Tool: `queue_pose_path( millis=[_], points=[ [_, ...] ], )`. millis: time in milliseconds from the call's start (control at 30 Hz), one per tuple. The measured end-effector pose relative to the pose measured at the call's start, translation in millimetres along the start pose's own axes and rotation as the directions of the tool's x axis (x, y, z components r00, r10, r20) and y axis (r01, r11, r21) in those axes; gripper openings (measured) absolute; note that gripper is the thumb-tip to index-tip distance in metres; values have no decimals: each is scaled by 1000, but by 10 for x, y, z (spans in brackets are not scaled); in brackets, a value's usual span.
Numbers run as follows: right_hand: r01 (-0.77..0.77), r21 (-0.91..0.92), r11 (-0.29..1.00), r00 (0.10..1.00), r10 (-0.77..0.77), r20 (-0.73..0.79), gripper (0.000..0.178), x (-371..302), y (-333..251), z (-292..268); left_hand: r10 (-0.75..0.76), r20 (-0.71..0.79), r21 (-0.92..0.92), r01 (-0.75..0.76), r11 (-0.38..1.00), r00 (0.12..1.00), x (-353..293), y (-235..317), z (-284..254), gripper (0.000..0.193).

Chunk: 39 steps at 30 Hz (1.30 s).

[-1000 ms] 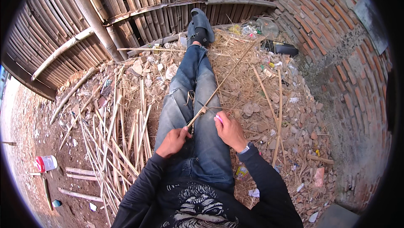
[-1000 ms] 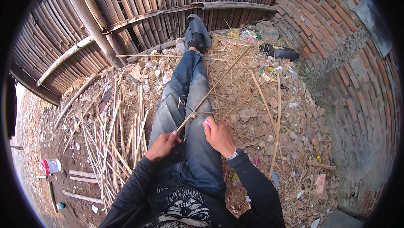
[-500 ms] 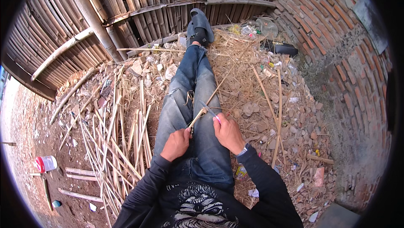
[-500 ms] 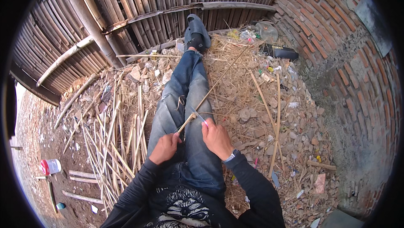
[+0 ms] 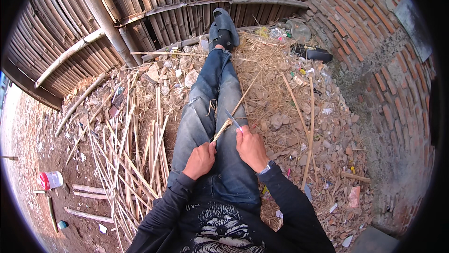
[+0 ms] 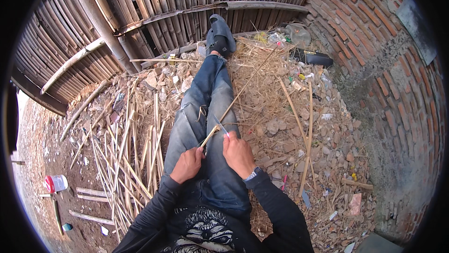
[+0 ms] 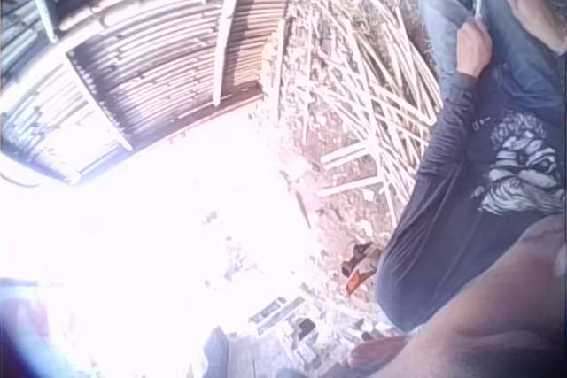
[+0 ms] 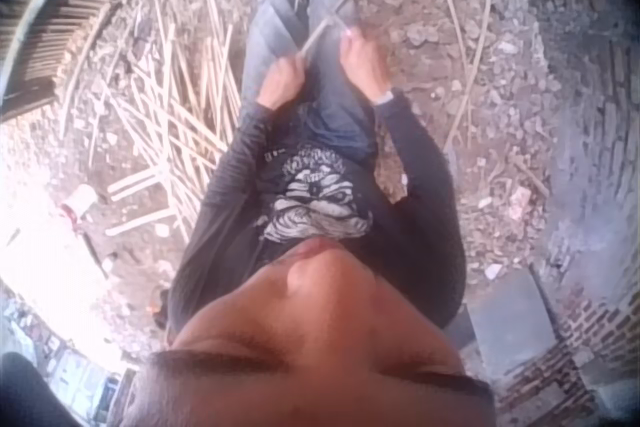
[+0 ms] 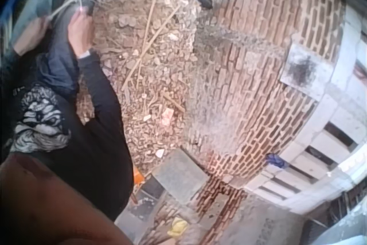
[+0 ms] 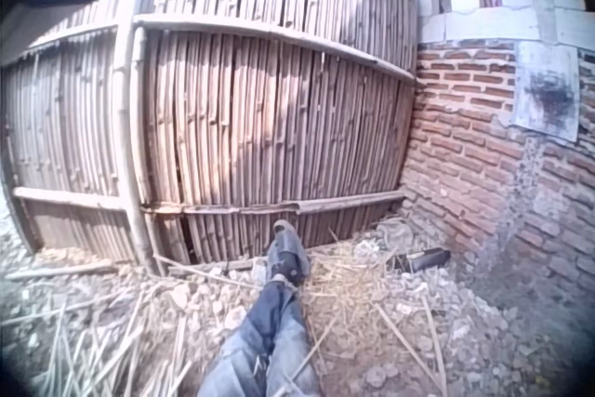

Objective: The person uses a knife to shave layers off a piece of bamboo while sitting on the ground.

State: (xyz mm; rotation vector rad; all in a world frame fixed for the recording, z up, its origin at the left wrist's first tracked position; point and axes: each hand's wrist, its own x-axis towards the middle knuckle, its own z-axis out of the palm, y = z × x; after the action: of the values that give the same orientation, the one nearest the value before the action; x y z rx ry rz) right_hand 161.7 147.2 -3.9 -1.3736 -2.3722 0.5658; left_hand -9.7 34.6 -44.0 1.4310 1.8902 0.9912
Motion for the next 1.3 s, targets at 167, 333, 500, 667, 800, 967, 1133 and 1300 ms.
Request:
queue_pose_path(
  millis=[167, 333, 500, 667, 800, 967, 1133, 1300],
  points=[
    [-26, -83, 996, 1000, 27, 7, 28, 0, -70, -20, -34, 8, -16, 34, 999, 999, 20, 43, 10, 37],
    [-10, -174, 985, 1000, 15, 27, 25, 20, -92, 52, 62, -79, 126, -52, 991, 995, -38, -50, 188, 37],
    [47, -295, 954, 998, -30, 63, 23, 55, 53, 62, -29, -58, 265, 44, 963, 998, -93, 199, 169, 36],
    [95, -332, 939, 992, -61, 110, 12, 65, 88, 155, -72, -36, 255, 79, 964, 997, -73, 243, 146, 38],
    [171, -380, 909, 984, -140, 108, 9, 139, 126, 162, -46, -36, 236, 54, 970, 998, -14, 130, 146, 38],
    [98, 128, 987, 992, -85, -98, 18, 368, 247, 145, -71, 55, -20, 73, 997, 996, 133, 74, 49, 46],
    [83, 225, 971, 959, -17, -281, 24, 493, 358, -133, -157, 152, -98, 173, 980, 976, 162, 34, -64, 50],
    [250, 12, 968, 968, -250, -27, 26, 406, 277, -203, -168, 159, -91, 184, 979, 973, 170, 65, -112, 50]
  ],
)
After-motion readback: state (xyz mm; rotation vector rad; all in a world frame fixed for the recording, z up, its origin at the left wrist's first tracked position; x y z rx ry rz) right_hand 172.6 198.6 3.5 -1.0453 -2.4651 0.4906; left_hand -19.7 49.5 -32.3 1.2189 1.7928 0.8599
